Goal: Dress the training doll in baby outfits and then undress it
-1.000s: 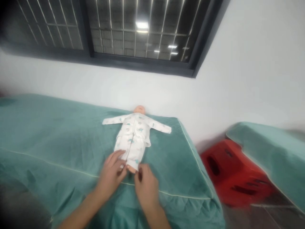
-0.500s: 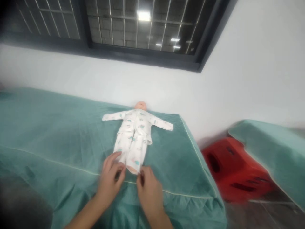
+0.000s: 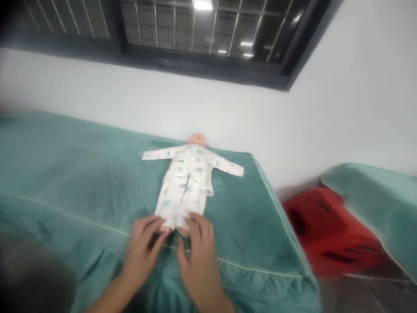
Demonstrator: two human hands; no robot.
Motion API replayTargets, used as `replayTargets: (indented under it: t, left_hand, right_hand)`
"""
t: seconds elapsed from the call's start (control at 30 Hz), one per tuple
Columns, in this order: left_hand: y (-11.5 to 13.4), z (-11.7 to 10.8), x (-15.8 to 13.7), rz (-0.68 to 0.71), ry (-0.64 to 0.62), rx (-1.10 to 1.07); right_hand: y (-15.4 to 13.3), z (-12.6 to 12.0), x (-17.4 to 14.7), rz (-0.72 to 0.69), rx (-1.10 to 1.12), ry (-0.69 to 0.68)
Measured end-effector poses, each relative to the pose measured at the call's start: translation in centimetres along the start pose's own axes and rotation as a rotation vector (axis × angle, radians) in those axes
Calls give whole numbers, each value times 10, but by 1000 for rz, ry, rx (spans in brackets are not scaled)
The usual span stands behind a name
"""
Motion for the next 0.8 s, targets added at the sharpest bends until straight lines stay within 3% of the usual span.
replayTargets:
  t: [0.13, 0.4, 0.8]
  left_hand:
    - [1, -3, -1, 10, 14, -32]
    - [25, -5, -5, 263, 51, 29]
    - [36, -9, -8, 421, 2, 58]
  right_hand:
    - [0, 6, 8, -30, -30, 12]
    - [6, 7, 4, -82, -16, 56]
    - [-9, 12, -5, -212, -129, 30]
Point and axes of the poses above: each hand's wrist, its own x-axis towards the middle knuckle, its own z-axis out of the palm, y = z × x, the point moved 10 cm from there along x, towards the middle knuckle, and after that the axes turned 13 degrees about -z, right-handed, at the moved point
